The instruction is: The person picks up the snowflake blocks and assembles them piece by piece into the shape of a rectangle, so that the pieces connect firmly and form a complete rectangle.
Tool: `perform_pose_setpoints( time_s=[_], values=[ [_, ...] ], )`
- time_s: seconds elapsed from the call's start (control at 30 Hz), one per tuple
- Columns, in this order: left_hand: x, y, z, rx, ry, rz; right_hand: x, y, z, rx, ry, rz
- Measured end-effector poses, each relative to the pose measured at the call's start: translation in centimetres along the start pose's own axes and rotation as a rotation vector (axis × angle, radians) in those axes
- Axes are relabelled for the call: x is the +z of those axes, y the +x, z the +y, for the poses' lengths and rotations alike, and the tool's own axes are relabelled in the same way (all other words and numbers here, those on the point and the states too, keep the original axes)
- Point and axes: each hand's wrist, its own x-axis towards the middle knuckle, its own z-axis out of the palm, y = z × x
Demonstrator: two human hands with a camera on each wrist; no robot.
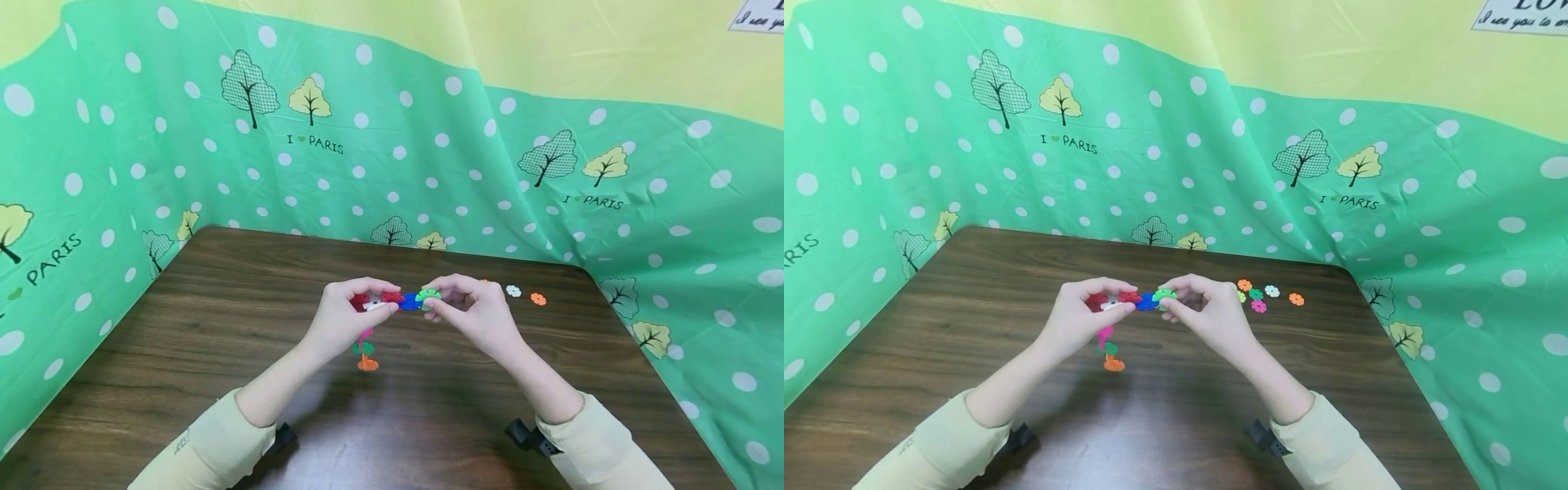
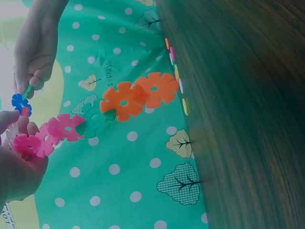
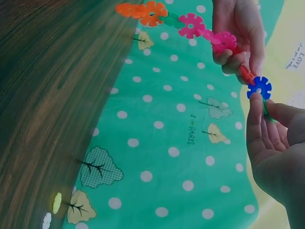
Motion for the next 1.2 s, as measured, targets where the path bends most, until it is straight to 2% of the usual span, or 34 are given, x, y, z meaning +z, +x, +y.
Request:
perform_pose_setpoints(
  time_s=[0.27, 0.43, 0.67, 0.9, 1.2],
  values=[
    [-0.1, 0.0, 0.2, 0.001, 0.017, -0.004, -0.7, -0.1, 0.3, 0.008, -0.017, -0.037],
    [-0.1, 0.0, -0.2, 0.005, 0.026, -0.006, -1.6, -0.1, -0.4, -0.004, -0.11, -0.037],
    [0.1, 0.6, -2.9, -0.016, 0.03, -0.001, -3.3, -0.2, -2.6, -0.028, -0.191, -0.02],
    [0.0, 0.5, -3.5, -0.003, 0.015, -0.01, -5.0, -0.5, 0.1, -0.068, -0.224, 0.018],
    [-0.2, 0.6, -3.5, 0.015, 0.026, -0.005, -7.1, -1.2, 2.0, -0.078, -0.369, 0.021]
  ],
)
